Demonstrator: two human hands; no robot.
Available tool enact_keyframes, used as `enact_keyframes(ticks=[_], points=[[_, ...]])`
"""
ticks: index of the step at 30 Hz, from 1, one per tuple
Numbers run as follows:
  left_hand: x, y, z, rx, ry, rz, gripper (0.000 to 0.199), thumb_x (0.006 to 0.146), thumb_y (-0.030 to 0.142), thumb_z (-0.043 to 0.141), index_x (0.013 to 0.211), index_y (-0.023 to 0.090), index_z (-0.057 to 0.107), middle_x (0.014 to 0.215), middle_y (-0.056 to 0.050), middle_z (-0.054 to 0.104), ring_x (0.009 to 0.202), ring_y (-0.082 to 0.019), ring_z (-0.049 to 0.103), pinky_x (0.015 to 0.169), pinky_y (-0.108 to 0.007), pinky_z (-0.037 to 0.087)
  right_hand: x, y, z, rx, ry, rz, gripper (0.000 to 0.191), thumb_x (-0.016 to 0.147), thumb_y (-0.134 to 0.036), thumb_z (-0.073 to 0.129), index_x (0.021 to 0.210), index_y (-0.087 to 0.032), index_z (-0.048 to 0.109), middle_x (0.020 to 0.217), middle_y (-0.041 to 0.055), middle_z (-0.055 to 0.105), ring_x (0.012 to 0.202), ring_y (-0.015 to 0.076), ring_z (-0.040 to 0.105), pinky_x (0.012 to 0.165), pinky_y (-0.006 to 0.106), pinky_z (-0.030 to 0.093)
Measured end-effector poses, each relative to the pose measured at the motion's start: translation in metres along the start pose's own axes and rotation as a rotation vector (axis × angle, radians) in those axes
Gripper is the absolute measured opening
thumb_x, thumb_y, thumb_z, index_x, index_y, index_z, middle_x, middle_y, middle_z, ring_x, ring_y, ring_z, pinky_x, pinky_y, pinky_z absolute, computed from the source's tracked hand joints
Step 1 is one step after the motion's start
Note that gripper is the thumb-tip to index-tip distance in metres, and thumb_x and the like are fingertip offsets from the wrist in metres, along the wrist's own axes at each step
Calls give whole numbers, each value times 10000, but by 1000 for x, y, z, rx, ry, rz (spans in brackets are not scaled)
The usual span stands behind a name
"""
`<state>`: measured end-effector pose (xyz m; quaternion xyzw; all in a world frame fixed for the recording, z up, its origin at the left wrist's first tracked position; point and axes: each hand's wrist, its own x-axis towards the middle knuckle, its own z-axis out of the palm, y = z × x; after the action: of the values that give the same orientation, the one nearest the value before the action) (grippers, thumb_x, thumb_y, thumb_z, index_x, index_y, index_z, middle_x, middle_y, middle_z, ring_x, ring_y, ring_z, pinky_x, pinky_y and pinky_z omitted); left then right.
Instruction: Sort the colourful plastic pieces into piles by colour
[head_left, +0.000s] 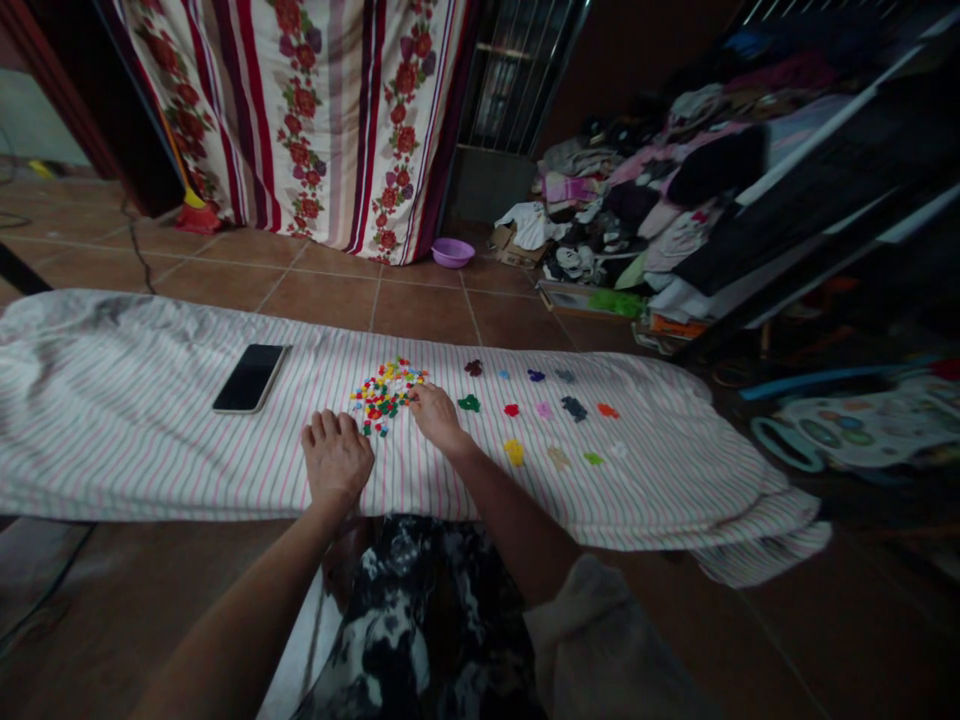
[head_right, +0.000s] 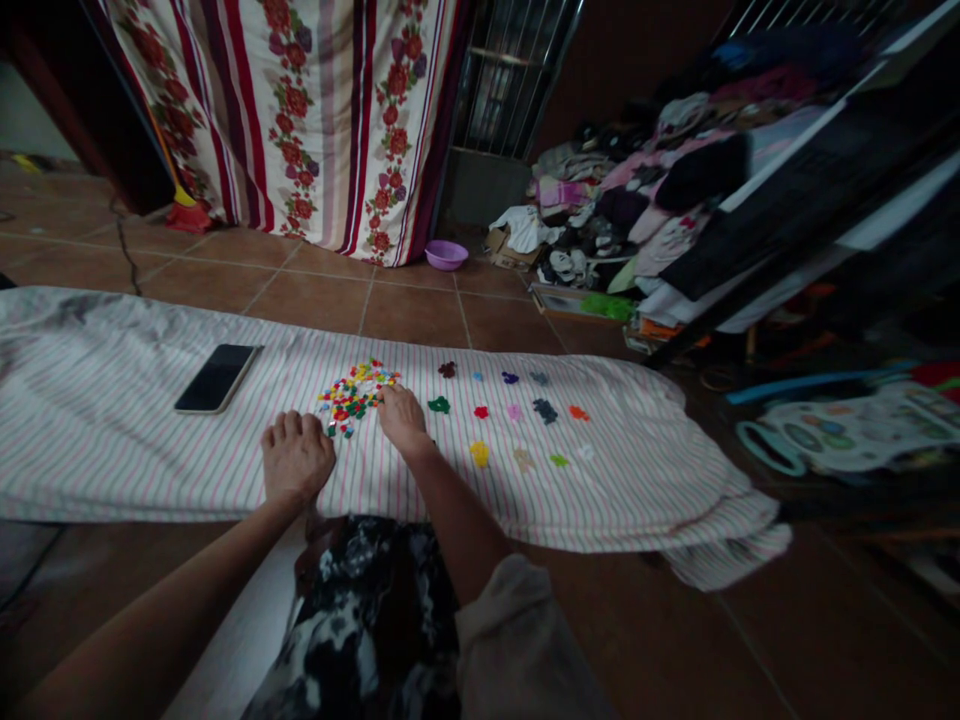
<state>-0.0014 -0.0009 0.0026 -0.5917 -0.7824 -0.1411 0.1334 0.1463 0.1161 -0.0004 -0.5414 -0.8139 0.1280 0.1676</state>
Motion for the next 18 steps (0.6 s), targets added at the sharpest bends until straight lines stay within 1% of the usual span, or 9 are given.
enact_keyframes(ticks=[5, 10, 14, 18], points=[[0, 0, 0, 10, -6, 8, 313, 863, 294, 338, 965, 124, 580, 1043, -167, 574, 1075, -300, 483, 926, -448, 335, -3, -3, -3, 0, 5, 25, 251, 840, -81, 469, 976, -177, 656, 1017, 75, 657, 946, 171, 569, 876, 274, 410], [0, 0, 2, 14, 10, 11, 291, 852, 294, 356, 948, 128, 575, 1007, -155, 569, 1069, -303, 480, 919, -446, 337, -9, 2, -7, 51, 46, -10, 302, 821, -59, 459, 1003, -190, 662, 1018, 59, 654, 971, 166, 567, 902, 269, 410], [0, -1, 1, 13, 13, 12, 295, 855, 291, 344, 937, 130, 577, 993, -152, 566, 1061, -302, 479, 911, -443, 339, -13, 16, -16, 77, 133, -16, 326, 844, -81, 441, 1032, -211, 673, 1008, 55, 649, 977, 166, 567, 924, 281, 413], [0, 0, 0, -3, 3, 9, 305, 853, 285, 341, 948, 124, 581, 998, -159, 569, 1061, -300, 478, 911, -445, 339, -15, 39, -33, 75, 213, 31, 329, 844, -80, 437, 1011, -203, 691, 1023, 62, 652, 989, 174, 567, 927, 298, 424]])
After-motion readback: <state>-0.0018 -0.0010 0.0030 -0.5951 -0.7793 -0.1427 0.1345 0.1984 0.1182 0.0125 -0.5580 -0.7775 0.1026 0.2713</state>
